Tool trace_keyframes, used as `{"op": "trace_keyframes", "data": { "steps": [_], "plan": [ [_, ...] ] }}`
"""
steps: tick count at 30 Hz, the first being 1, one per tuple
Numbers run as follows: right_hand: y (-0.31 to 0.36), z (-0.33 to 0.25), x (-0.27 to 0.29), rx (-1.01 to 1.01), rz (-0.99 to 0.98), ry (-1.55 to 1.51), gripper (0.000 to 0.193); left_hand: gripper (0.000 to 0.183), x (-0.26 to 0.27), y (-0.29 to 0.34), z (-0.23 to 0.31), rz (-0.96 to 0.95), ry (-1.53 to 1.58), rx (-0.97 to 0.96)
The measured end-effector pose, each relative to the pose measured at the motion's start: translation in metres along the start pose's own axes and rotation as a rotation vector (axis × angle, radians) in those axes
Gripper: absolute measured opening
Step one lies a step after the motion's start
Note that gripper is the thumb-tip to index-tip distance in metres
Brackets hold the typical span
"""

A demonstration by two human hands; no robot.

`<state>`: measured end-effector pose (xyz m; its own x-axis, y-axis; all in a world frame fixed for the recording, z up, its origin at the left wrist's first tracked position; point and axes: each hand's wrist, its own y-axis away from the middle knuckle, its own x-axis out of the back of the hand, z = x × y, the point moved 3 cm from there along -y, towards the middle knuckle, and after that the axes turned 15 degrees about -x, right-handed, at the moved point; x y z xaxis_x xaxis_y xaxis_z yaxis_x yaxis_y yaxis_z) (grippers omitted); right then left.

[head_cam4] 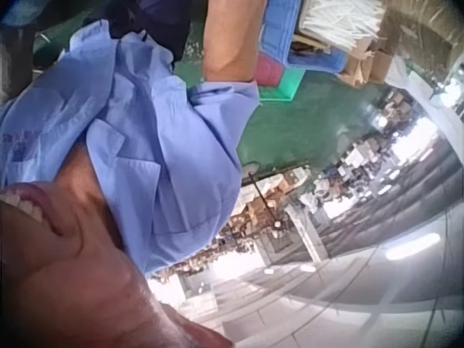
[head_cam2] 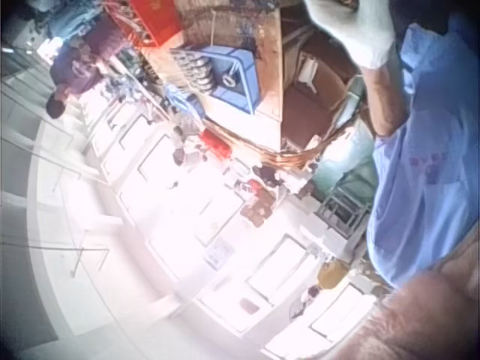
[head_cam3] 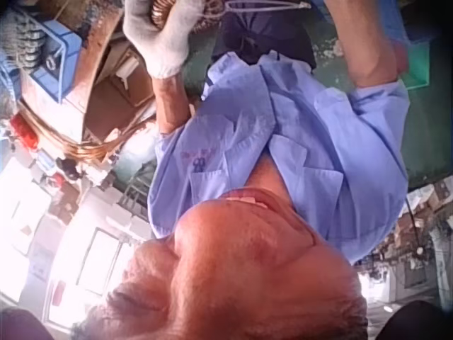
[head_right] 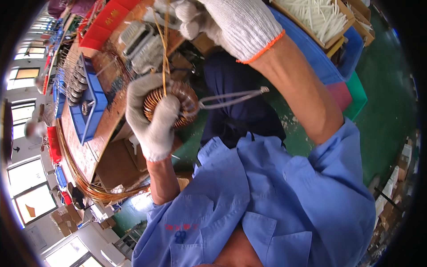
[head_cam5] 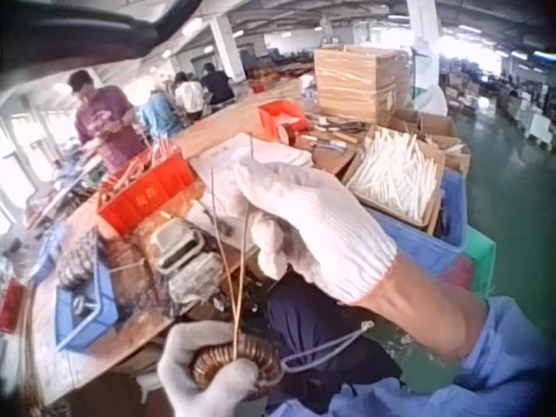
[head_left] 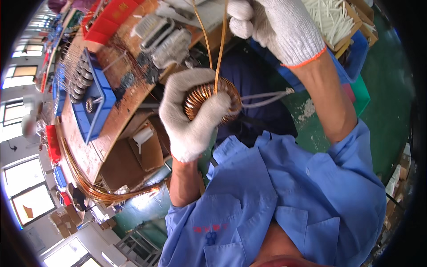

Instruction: Manually winding copper wire onto a toroidal core and using tools to secure and trim it.

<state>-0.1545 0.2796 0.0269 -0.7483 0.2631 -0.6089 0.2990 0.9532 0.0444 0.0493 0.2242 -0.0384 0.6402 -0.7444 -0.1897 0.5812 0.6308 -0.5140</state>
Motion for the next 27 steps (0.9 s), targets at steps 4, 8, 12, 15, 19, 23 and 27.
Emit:
{"op": "trace_keyframes", "data": {
  "steps": [4, 8, 12, 15, 19, 23, 27],
  "plan": [
    [-0.005, 0.036, 0.031, -0.300, 0.076, 0.017, 0.071, 0.039, 0.005, 0.002, -0.034, -0.049, -0.102, 0.032],
    [-0.004, 0.067, 0.022, -0.232, -0.053, 0.175, 0.035, 0.052, 0.003, 0.016, -0.033, -0.022, -0.058, -0.077],
    [0.010, 0.068, -0.018, 0.442, -0.075, 0.476, 0.027, 0.052, 0.008, 0.017, -0.030, -0.008, -0.129, 0.098],
    [0.000, 0.070, -0.018, 0.343, -0.032, 0.358, 0.024, 0.042, 0.012, 0.008, -0.022, 0.030, -0.033, 0.094],
    [-0.016, 0.052, -0.045, 0.640, -0.206, 0.813, 0.022, 0.039, 0.018, -0.020, -0.009, -0.379, -0.227, 0.277],
    [0.004, 0.039, -0.048, 0.518, 0.219, 0.856, 0.026, 0.034, 0.039, -0.056, -0.009, -0.438, -0.393, 0.136],
    [0.025, 0.073, -0.010, 0.277, 0.220, 0.536, 0.020, 0.033, 0.082, -0.117, -0.017, -0.098, -0.191, -0.017]
  ]
}}
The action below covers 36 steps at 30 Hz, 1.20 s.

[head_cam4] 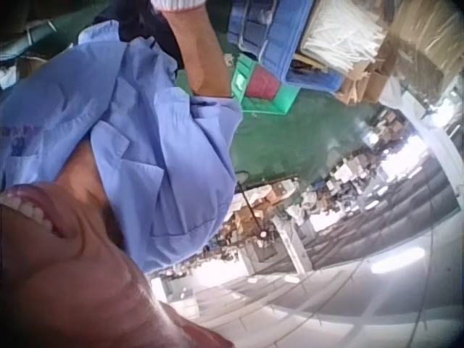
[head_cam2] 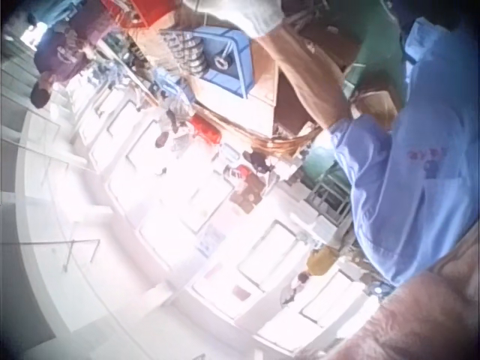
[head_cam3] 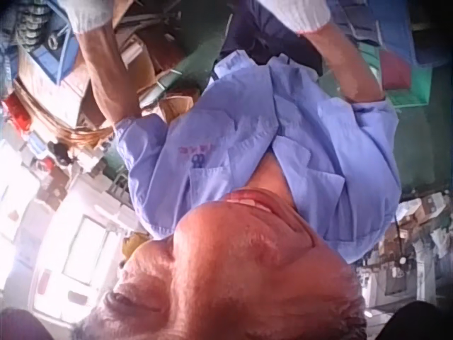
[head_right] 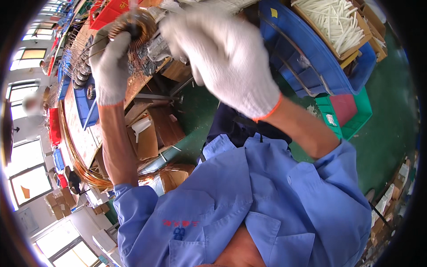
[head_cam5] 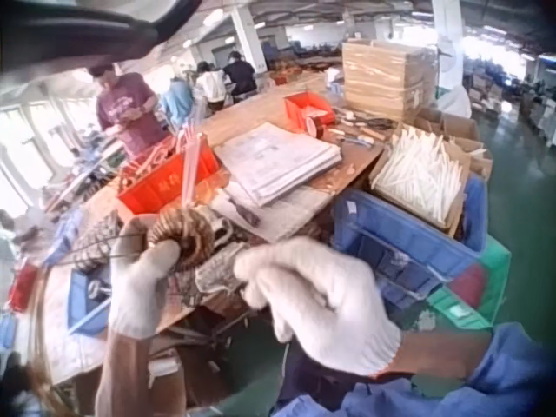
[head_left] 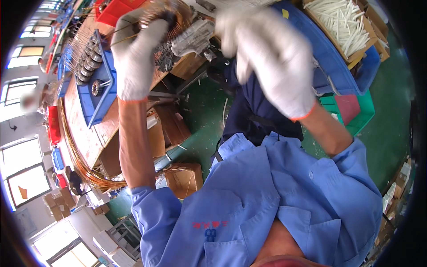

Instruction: Manually winding copper wire onto a toroidal core and using tools to secure and trim it.

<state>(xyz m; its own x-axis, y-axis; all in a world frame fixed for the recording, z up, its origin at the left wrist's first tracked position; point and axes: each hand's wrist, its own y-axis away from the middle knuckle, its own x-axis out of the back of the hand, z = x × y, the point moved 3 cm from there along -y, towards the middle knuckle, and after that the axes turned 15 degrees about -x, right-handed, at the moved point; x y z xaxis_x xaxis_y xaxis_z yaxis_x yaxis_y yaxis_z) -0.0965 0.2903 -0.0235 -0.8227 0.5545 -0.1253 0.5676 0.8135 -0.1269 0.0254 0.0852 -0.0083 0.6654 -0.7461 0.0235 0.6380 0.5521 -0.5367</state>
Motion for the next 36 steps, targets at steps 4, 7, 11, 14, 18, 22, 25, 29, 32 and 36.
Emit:
{"op": "trace_keyframes", "data": {
  "steps": [4, 7, 11, 14, 18, 22, 25, 29, 32, 36],
  "plan": [
    [0.010, 0.119, -0.018, -0.715, -0.256, -0.143, 0.024, 0.032, 0.029, -0.033, -0.045, 0.083, 0.109, -0.053],
    [-0.004, 0.179, -0.027, -0.945, -0.203, -0.506, 0.030, 0.039, 0.025, -0.018, -0.083, 0.137, 0.198, -0.049],
    [-0.036, 0.210, -0.015, -0.812, -0.186, -1.404, 0.036, 0.038, 0.021, 0.000, -0.089, 0.073, 0.097, -0.083],
    [-0.055, 0.159, 0.008, -0.369, -0.017, -0.852, 0.030, 0.040, 0.023, 0.014, -0.099, 0.115, 0.109, -0.126],
    [-0.058, 0.085, -0.008, -0.016, 0.095, 0.183, 0.028, 0.043, 0.027, 0.022, -0.115, 0.176, 0.200, -0.193],
    [-0.060, 0.159, 0.027, -0.332, 0.266, -0.039, 0.030, 0.049, 0.022, 0.021, -0.122, 0.296, 0.195, -0.284],
    [-0.008, 0.232, -0.012, -0.582, -0.092, 0.246, 0.037, 0.050, 0.026, 0.023, -0.132, 0.314, 0.190, -0.334],
    [0.006, 0.206, -0.066, -0.260, -0.177, 0.519, 0.051, 0.049, 0.025, 0.022, -0.124, 0.271, 0.196, -0.314],
    [-0.006, 0.180, -0.070, -0.283, -0.287, 0.389, 0.046, 0.050, 0.030, 0.018, -0.126, 0.209, 0.227, -0.340],
    [0.002, 0.128, -0.087, -0.853, -0.571, -0.739, 0.049, 0.057, 0.040, 0.033, -0.123, 0.170, 0.255, -0.240]
  ]
}}
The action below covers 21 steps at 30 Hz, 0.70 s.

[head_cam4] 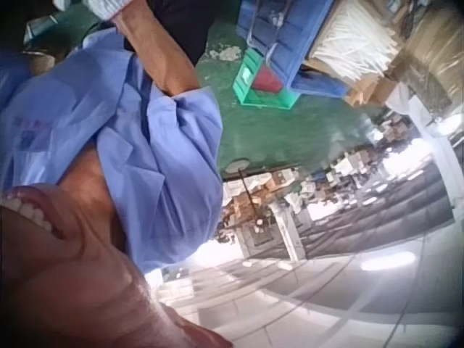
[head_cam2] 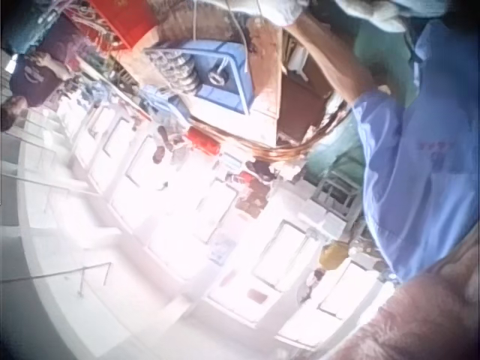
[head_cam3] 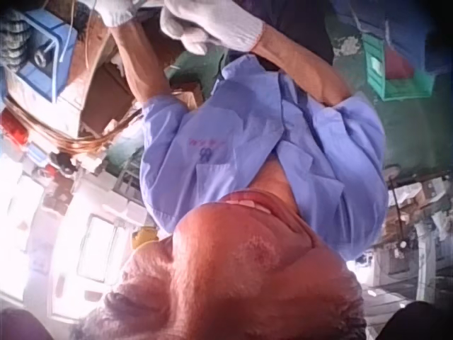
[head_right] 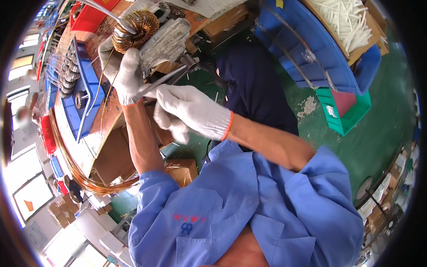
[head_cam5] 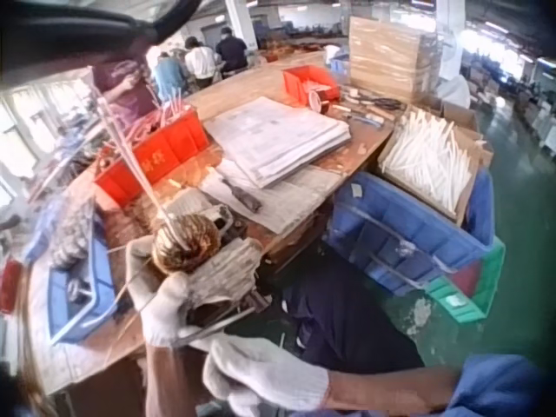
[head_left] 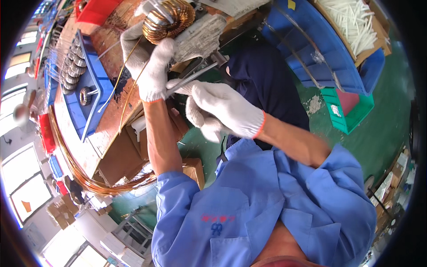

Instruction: Manually winding copper wire onto a toroidal core and using tools to secure and trim it.

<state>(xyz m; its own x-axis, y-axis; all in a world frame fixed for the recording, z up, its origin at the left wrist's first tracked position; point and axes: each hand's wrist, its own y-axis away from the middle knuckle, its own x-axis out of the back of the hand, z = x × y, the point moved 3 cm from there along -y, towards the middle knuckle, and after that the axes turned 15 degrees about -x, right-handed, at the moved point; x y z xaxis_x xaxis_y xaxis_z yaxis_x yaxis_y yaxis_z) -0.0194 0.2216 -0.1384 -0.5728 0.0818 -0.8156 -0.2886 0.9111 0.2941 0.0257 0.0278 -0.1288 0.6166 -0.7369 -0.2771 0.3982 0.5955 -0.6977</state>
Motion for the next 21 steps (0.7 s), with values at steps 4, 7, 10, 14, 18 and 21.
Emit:
{"op": "trace_keyframes", "data": {
  "steps": [4, 7, 10, 14, 18, 21],
  "plan": [
    [0.020, -0.020, -0.030, 0.139, -0.037, 0.054, 0.047, 0.067, -0.001, 0.053, 0.027, 0.205, -0.177, -0.042],
    [0.013, -0.048, -0.018, 0.803, 0.670, 1.737, 0.042, 0.045, 0.000, 0.110, 0.056, 0.466, -0.387, 0.145],
    [0.026, -0.080, -0.033, 0.842, 0.592, 2.225, 0.032, 0.016, -0.006, 0.138, 0.076, 0.688, -0.633, 0.230],
    [0.046, -0.136, 0.059, 1.408, 0.641, 2.015, 0.007, 0.017, -0.001, 0.139, 0.088, 0.760, -0.838, 0.199],
    [0.055, -0.120, 0.107, 0.979, 1.134, 1.498, 0.013, 0.029, 0.006, 0.123, 0.080, 0.728, -0.904, 0.459],
    [0.055, -0.131, 0.085, 1.016, 1.093, 1.246, 0.030, 0.041, 0.023, 0.120, 0.073, 0.631, -0.802, 0.673]
  ]
}}
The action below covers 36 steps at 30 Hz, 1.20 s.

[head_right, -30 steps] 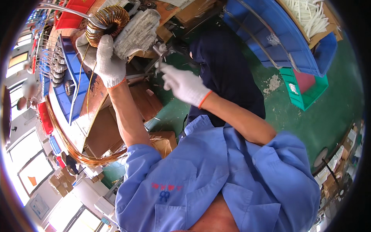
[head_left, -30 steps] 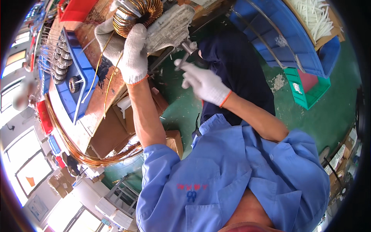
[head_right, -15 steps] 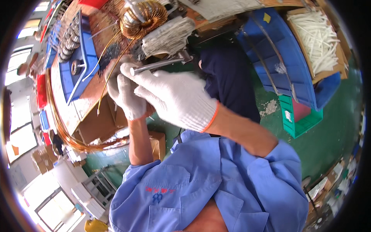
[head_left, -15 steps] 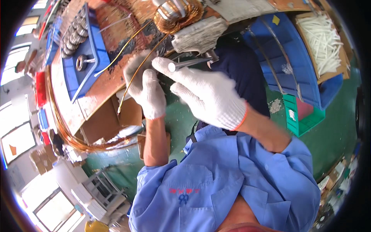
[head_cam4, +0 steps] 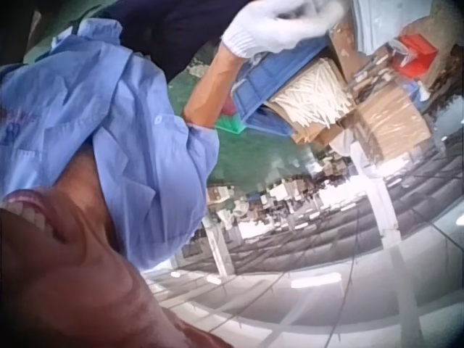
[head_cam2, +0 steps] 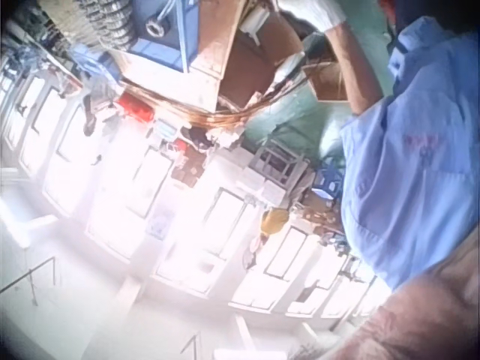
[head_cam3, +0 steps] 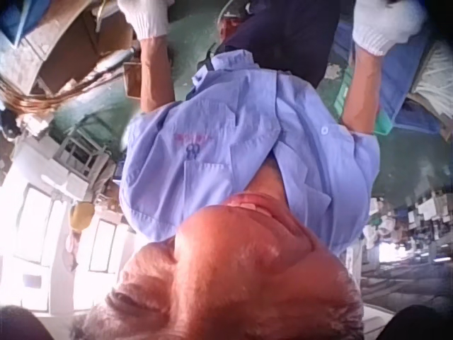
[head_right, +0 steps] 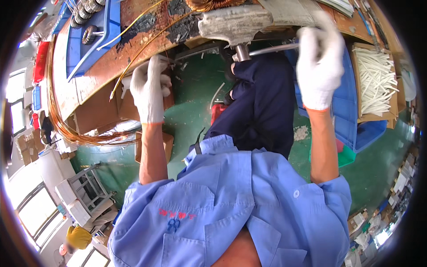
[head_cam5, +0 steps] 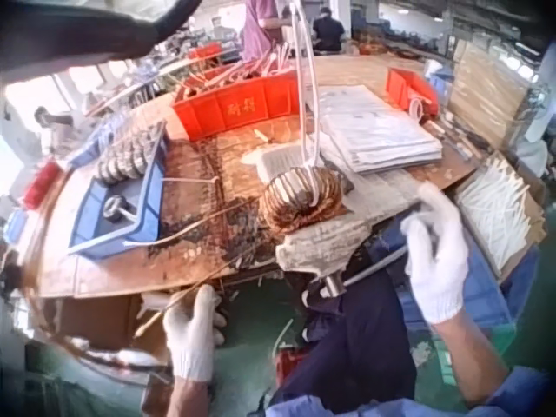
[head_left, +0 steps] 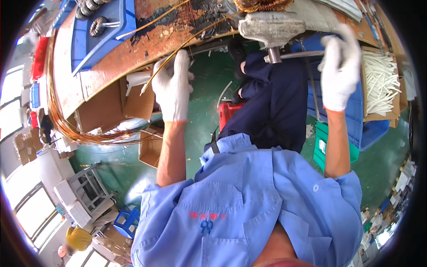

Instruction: Manually winding copper wire onto a toroidal core and using tools to secure and trim it.

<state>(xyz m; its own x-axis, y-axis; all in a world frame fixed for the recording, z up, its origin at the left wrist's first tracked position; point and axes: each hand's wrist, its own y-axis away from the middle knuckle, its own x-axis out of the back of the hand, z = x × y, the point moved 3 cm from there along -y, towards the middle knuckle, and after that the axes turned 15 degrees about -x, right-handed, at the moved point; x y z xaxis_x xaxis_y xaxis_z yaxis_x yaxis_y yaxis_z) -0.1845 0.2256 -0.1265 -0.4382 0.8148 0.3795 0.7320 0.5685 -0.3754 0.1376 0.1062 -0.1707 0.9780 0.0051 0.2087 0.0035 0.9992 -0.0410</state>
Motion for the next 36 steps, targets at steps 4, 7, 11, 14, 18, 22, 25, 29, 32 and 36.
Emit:
{"op": "trace_keyframes", "data": {
  "steps": [4, 7, 11, 14, 18, 22, 25, 29, 32, 36],
  "plan": [
    [0.024, -0.027, -0.005, -0.492, -0.286, 0.067, 0.060, 0.033, -0.012, -0.005, -0.006, -0.214, 0.321, 0.221],
    [0.053, -0.049, -0.012, -0.321, -0.461, 0.257, 0.069, 0.023, -0.003, -0.008, -0.016, -0.150, 0.682, 0.279],
    [0.118, -0.063, -0.021, -0.349, -0.452, 0.099, 0.045, 0.021, -0.005, 0.017, 0.004, -0.150, 0.823, 0.263],
    [0.134, -0.053, -0.067, -0.262, -0.621, 0.118, 0.039, 0.025, -0.010, 0.078, 0.013, -0.160, 0.590, 0.202],
    [0.130, -0.062, -0.121, -0.919, -0.945, -0.519, 0.042, 0.027, -0.018, 0.159, -0.011, -0.394, 0.492, 0.314],
    [0.127, -0.057, -0.070, -0.277, -0.815, 0.017, 0.029, 0.042, -0.017, 0.160, -0.004, -0.686, 0.387, 0.281],
    [0.153, -0.047, 0.004, -0.146, -0.816, 0.201, 0.019, 0.046, -0.014, 0.120, 0.015, -0.561, 0.655, 0.180],
    [0.182, -0.004, 0.077, -0.371, -0.929, 0.192, 0.020, 0.034, -0.032, 0.085, 0.041, -0.521, 0.846, 0.200],
    [0.176, -0.017, 0.089, -0.385, -0.784, 0.088, 0.023, 0.029, -0.060, 0.092, 0.063, -0.672, 0.751, 0.228],
    [0.140, -0.061, 0.070, -0.367, -0.621, -0.028, 0.019, 0.027, -0.084, 0.106, 0.102, -0.853, 0.743, 0.162]
  ]
}}
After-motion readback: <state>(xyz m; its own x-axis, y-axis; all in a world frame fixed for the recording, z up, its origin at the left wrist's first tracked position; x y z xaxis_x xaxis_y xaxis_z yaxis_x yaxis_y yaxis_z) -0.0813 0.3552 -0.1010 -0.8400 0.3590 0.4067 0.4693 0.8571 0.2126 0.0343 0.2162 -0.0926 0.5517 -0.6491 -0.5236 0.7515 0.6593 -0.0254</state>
